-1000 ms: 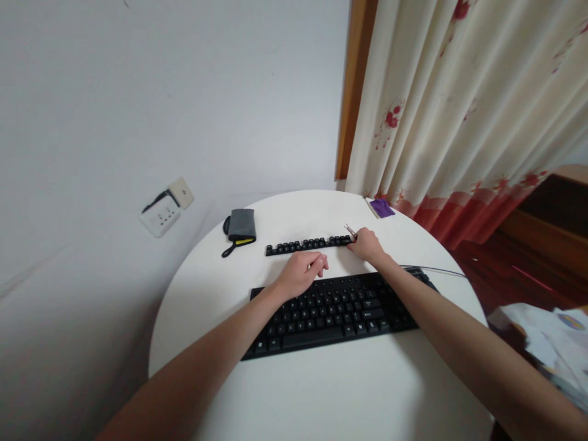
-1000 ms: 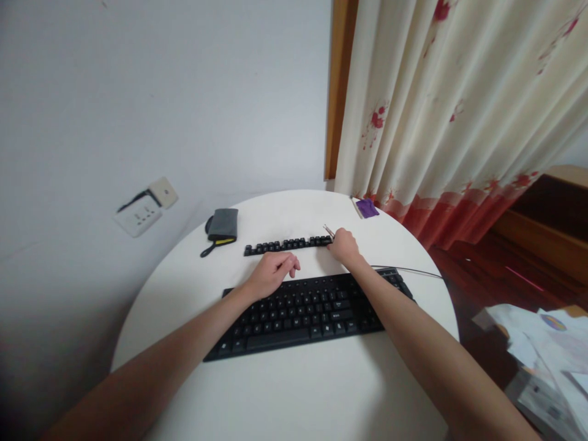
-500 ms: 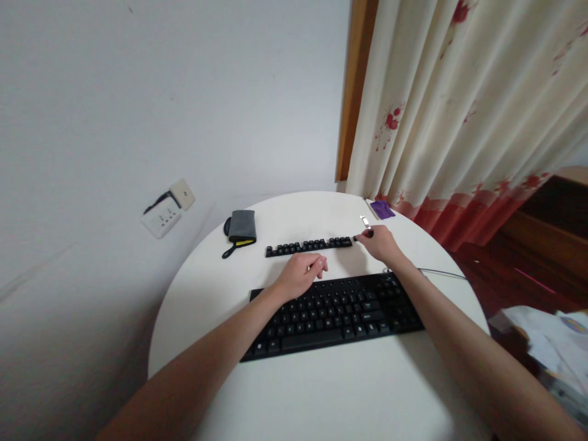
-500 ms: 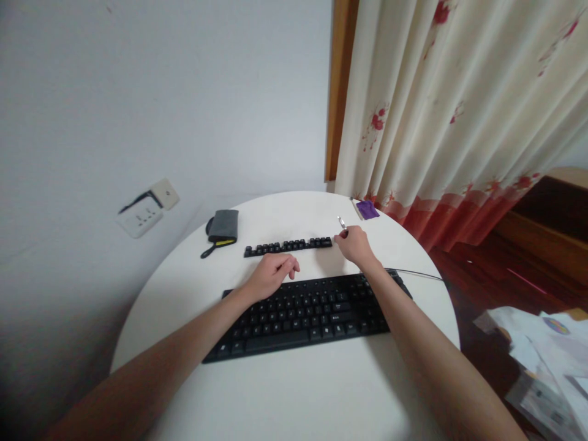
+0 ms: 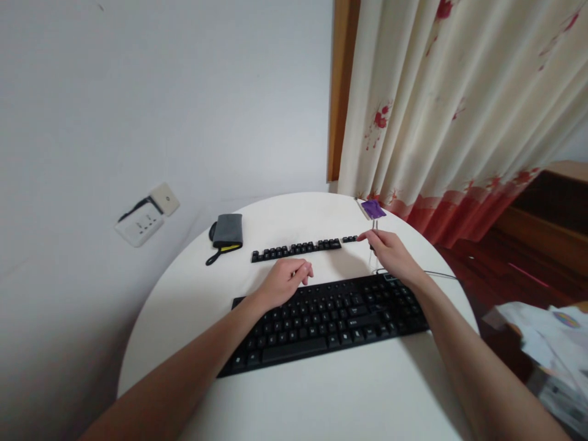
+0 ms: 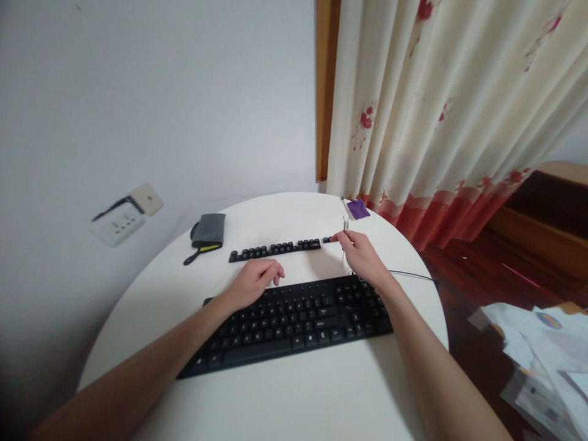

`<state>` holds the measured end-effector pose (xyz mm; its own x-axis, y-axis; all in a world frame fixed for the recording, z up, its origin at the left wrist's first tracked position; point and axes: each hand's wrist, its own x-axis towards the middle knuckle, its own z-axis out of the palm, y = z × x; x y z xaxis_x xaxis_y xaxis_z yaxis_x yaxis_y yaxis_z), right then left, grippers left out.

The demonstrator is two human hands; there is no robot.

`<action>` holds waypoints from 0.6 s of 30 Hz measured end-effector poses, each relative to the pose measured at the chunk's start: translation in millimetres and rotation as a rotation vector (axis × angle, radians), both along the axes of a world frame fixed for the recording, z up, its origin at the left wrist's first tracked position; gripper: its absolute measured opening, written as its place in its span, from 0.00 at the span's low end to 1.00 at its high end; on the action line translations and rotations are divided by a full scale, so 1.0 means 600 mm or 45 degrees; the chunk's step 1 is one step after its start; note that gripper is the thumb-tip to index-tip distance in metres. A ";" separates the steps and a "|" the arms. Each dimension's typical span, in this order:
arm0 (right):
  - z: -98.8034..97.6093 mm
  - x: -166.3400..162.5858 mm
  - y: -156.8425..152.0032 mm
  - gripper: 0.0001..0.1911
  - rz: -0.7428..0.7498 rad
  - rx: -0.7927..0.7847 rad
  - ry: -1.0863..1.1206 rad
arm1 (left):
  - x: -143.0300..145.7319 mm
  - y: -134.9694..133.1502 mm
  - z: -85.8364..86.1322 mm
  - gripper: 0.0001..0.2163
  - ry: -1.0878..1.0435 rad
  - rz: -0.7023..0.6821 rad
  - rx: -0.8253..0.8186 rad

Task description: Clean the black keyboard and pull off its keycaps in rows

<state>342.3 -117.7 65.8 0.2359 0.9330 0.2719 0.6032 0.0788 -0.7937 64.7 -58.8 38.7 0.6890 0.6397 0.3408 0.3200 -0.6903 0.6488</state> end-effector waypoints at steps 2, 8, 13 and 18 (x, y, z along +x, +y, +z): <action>-0.002 -0.002 0.000 0.20 0.091 0.010 -0.035 | 0.000 0.001 0.001 0.19 0.017 0.007 0.002; -0.006 0.005 0.000 0.18 0.229 -0.059 0.001 | -0.001 0.004 -0.005 0.19 0.038 0.009 0.002; -0.015 0.017 0.011 0.17 -0.006 0.092 0.084 | 0.002 0.001 0.003 0.19 0.148 0.010 0.032; -0.021 0.024 0.019 0.18 -0.235 0.198 0.196 | 0.001 -0.032 0.027 0.23 0.478 -0.148 0.169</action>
<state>356.8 -106.1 53.0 0.4479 0.8201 0.3561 0.4918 0.1066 -0.8641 65.3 -77.9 54.9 0.8462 0.5177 0.1259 0.4326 -0.8056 0.4048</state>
